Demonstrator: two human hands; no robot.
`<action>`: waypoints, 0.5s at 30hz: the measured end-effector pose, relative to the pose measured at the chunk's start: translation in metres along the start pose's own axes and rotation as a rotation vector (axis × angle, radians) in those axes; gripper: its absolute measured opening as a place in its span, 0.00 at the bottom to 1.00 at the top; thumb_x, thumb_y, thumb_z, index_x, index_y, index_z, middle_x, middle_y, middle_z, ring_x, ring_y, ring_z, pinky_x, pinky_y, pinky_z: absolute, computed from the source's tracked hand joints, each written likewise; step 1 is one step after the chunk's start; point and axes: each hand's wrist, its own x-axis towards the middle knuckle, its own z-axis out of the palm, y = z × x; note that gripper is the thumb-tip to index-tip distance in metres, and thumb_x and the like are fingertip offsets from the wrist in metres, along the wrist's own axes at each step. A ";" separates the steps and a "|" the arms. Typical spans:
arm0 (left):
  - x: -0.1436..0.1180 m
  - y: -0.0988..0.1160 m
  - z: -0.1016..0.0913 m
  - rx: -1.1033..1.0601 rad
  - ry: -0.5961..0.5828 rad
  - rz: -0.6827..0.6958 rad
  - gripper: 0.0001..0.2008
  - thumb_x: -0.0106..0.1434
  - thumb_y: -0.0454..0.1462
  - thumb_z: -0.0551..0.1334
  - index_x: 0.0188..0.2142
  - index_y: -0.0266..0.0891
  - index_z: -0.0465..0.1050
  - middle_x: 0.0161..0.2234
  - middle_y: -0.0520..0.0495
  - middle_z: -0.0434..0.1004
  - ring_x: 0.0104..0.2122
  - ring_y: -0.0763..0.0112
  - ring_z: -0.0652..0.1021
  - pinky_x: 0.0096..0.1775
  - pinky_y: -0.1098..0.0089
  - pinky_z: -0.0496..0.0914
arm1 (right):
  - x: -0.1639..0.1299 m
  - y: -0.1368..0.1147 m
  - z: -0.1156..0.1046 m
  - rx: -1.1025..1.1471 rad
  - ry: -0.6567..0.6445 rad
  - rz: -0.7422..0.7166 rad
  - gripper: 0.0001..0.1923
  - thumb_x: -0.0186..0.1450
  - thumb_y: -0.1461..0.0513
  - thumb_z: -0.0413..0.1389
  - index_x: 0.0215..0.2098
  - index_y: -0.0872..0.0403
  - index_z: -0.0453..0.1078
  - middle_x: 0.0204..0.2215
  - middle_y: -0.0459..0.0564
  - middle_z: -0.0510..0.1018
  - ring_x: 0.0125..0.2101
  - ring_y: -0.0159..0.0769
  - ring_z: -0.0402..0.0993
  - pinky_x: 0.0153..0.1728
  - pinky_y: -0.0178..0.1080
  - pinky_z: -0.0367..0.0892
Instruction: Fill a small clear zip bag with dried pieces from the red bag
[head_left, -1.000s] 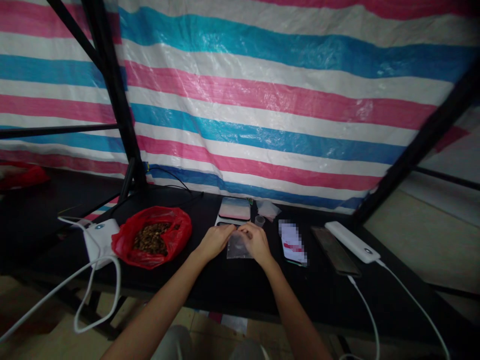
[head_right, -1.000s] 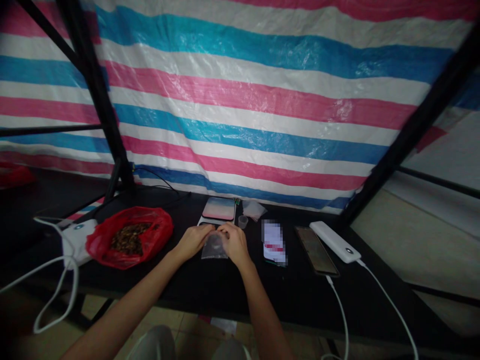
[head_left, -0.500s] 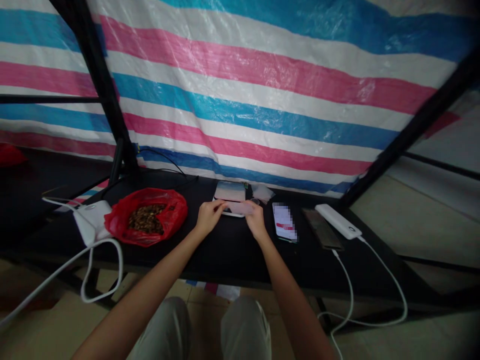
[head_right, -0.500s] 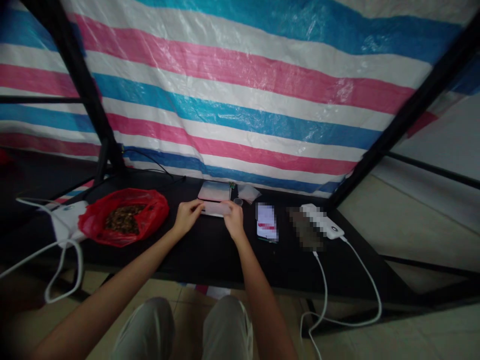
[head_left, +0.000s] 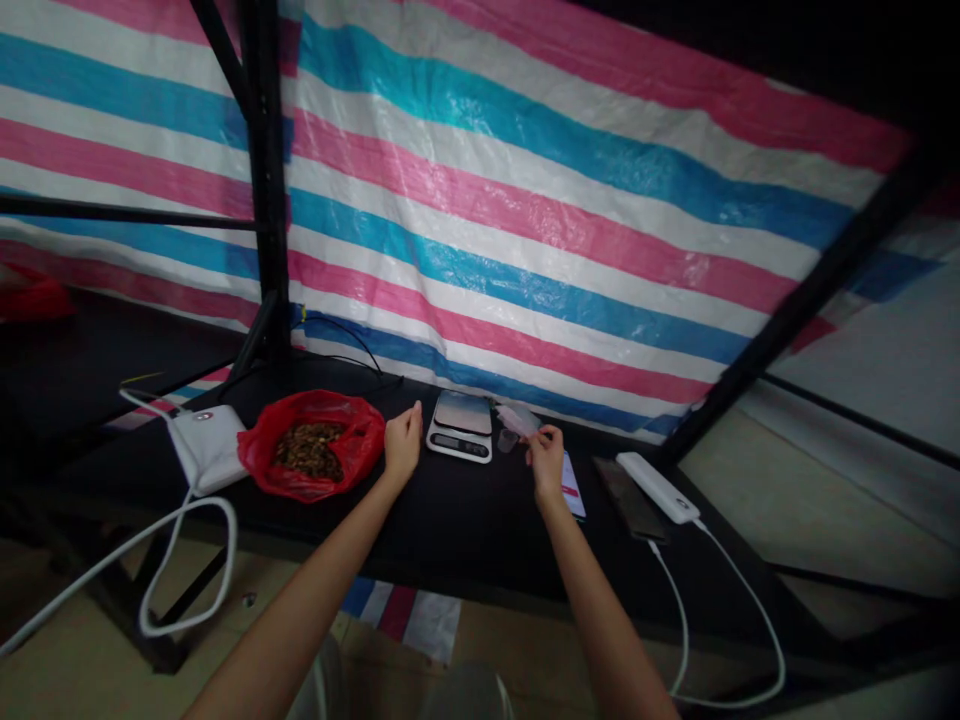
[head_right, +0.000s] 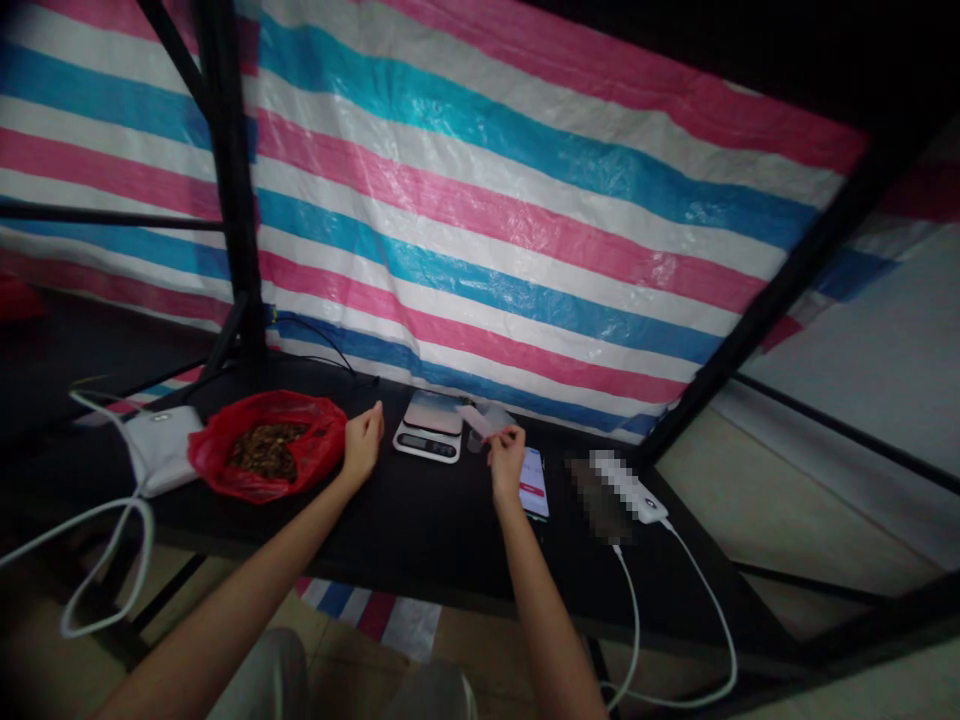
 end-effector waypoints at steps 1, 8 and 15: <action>0.003 -0.002 -0.002 -0.011 0.062 -0.038 0.25 0.65 0.47 0.41 0.17 0.37 0.60 0.14 0.53 0.58 0.18 0.76 0.63 0.24 0.74 0.55 | 0.015 -0.004 -0.005 -0.071 0.017 0.073 0.14 0.52 0.55 0.55 0.31 0.51 0.55 0.18 0.37 0.68 0.10 0.23 0.54 0.11 0.28 0.50; -0.001 -0.002 -0.006 0.167 -0.060 -0.015 0.25 0.65 0.46 0.43 0.21 0.37 0.67 0.19 0.48 0.69 0.21 0.73 0.69 0.25 0.73 0.55 | 0.074 -0.009 -0.015 -0.195 -0.029 0.183 0.14 0.49 0.57 0.59 0.27 0.53 0.59 0.11 0.38 0.63 0.09 0.24 0.52 0.10 0.29 0.47; -0.003 0.002 -0.006 0.278 -0.217 -0.015 0.25 0.66 0.46 0.43 0.28 0.37 0.73 0.26 0.44 0.76 0.28 0.68 0.74 0.27 0.72 0.56 | 0.076 -0.003 -0.016 -0.281 -0.140 0.223 0.15 0.47 0.55 0.62 0.25 0.55 0.64 0.10 0.39 0.62 0.09 0.23 0.51 0.11 0.28 0.44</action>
